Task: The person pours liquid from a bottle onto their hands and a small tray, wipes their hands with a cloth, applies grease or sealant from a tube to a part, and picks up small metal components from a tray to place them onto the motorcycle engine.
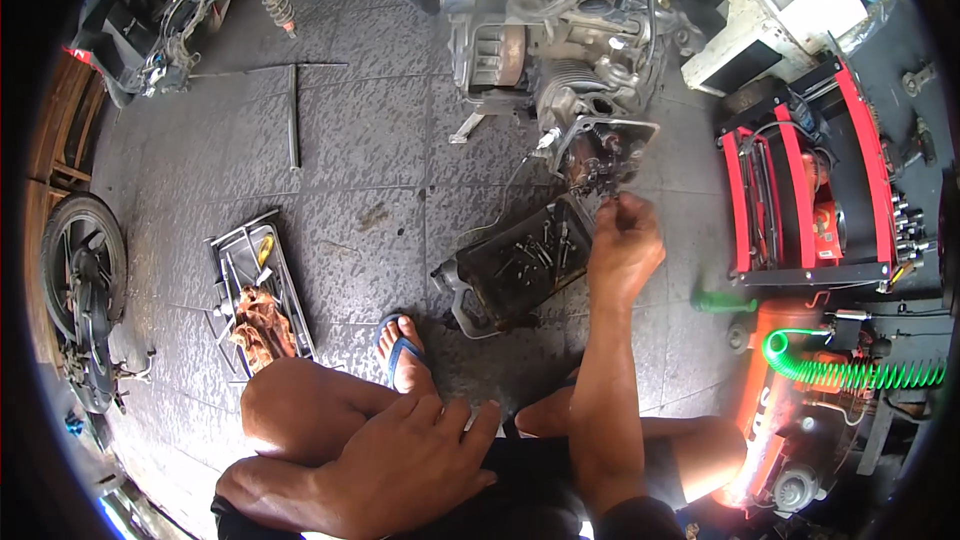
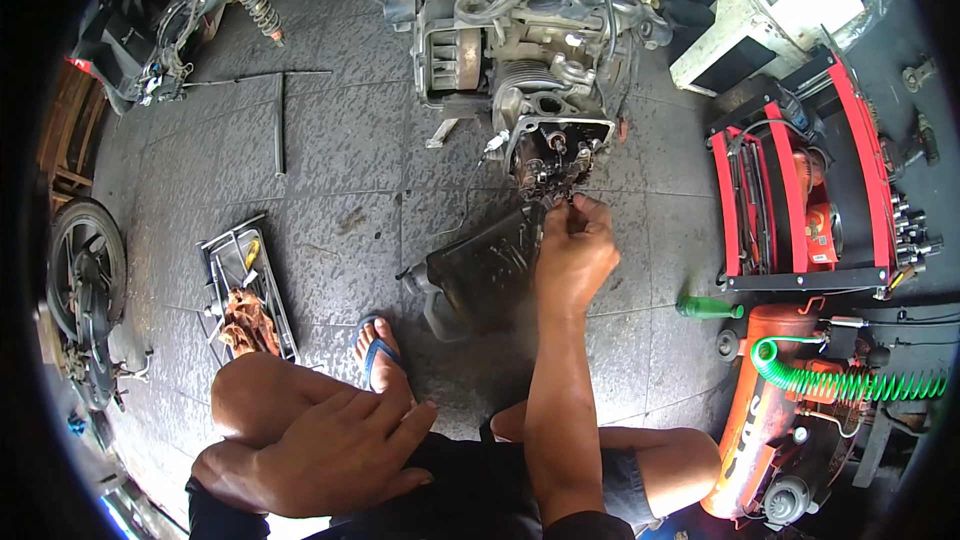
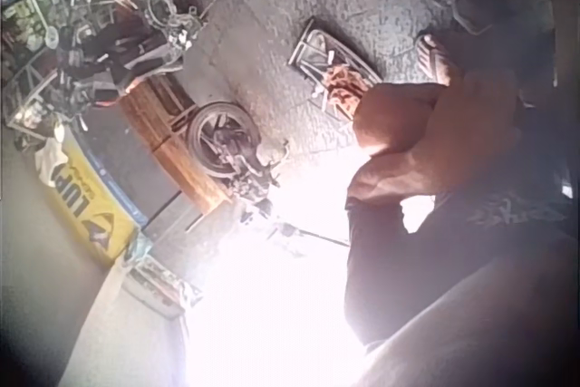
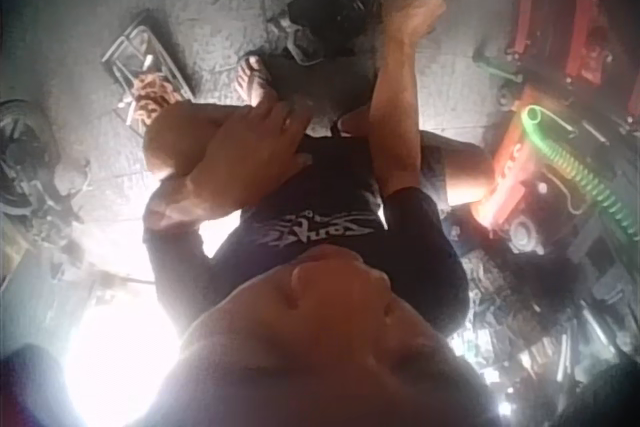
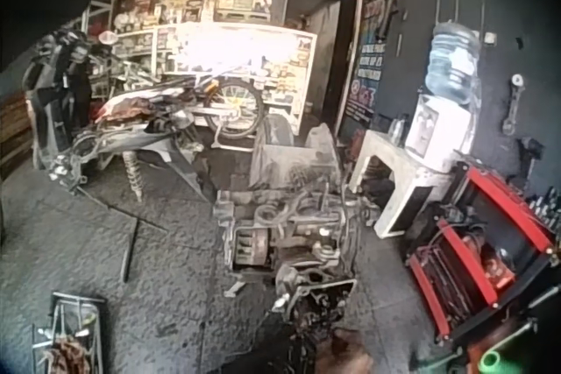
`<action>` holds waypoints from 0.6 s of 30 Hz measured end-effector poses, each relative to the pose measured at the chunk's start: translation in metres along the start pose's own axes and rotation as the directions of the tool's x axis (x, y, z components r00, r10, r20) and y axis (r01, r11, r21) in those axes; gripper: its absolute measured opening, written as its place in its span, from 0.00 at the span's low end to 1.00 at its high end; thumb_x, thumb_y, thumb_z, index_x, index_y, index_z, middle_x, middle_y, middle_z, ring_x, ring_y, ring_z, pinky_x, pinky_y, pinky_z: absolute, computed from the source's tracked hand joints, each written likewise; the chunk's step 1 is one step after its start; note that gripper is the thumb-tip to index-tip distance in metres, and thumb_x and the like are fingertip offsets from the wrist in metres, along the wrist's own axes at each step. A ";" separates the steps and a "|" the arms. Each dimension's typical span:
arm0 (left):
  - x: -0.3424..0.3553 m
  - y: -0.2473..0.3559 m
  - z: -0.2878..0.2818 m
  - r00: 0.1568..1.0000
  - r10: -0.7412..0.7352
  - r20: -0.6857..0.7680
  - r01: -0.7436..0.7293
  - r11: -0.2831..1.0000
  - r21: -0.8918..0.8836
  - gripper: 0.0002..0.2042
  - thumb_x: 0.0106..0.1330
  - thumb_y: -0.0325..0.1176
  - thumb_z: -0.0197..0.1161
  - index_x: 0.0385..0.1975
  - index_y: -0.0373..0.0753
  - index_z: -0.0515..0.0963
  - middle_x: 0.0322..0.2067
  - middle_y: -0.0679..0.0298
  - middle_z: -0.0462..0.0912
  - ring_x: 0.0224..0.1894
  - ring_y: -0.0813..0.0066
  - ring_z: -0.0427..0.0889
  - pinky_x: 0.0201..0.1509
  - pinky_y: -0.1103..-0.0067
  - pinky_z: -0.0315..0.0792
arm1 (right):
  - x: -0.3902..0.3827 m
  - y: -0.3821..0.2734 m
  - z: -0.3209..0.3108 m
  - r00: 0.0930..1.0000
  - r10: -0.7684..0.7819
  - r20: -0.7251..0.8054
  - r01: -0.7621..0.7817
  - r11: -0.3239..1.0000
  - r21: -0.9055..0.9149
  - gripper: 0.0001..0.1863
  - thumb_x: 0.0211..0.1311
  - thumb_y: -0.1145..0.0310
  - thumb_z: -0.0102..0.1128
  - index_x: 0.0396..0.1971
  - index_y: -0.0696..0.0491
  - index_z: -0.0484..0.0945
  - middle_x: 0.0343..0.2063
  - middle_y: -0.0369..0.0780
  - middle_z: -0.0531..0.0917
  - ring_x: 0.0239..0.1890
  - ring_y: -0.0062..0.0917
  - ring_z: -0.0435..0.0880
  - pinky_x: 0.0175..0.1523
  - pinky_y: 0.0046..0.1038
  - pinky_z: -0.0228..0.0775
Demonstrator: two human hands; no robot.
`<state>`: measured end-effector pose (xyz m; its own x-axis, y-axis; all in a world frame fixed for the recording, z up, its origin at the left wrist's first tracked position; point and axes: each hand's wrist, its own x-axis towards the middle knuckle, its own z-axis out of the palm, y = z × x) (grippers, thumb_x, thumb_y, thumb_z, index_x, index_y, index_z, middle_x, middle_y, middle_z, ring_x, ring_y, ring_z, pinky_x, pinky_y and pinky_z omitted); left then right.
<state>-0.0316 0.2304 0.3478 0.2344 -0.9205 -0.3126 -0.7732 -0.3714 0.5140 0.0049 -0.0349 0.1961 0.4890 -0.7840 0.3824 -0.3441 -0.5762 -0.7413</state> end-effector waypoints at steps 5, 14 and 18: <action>0.003 0.002 -0.002 1.000 0.016 -0.010 -0.016 1.000 0.014 0.31 0.64 0.51 0.63 0.55 0.28 0.70 0.54 0.28 0.69 0.44 0.52 0.84 0.50 0.69 0.78 | -0.001 0.005 0.003 0.996 0.090 0.015 -0.090 0.995 0.046 0.10 0.61 0.70 0.66 0.33 0.63 0.82 0.25 0.48 0.87 0.26 0.32 0.88 0.33 0.33 0.77; 0.005 0.000 -0.002 0.999 -0.017 0.050 0.017 1.000 -0.009 0.32 0.64 0.51 0.62 0.56 0.28 0.69 0.55 0.31 0.68 0.46 0.52 0.83 0.52 0.67 0.77 | 0.009 0.009 -0.004 0.944 0.282 0.171 -0.316 0.921 0.226 0.15 0.67 0.65 0.56 0.26 0.61 0.81 0.20 0.44 0.82 0.21 0.30 0.81 0.31 0.33 0.72; 0.005 0.001 -0.001 0.997 -0.045 0.070 0.045 0.999 -0.004 0.31 0.64 0.51 0.62 0.57 0.29 0.70 0.56 0.34 0.68 0.47 0.53 0.83 0.53 0.67 0.76 | -0.010 0.013 -0.007 0.997 -0.032 0.073 0.030 0.999 0.022 0.08 0.59 0.74 0.53 0.30 0.59 0.82 0.26 0.45 0.82 0.28 0.36 0.83 0.35 0.35 0.73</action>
<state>-0.0301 0.2254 0.3474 0.2266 -0.8922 -0.3907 -0.7592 -0.4131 0.5030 -0.0105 -0.0361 0.1862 0.5569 -0.7463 0.3647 -0.3113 -0.5946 -0.7413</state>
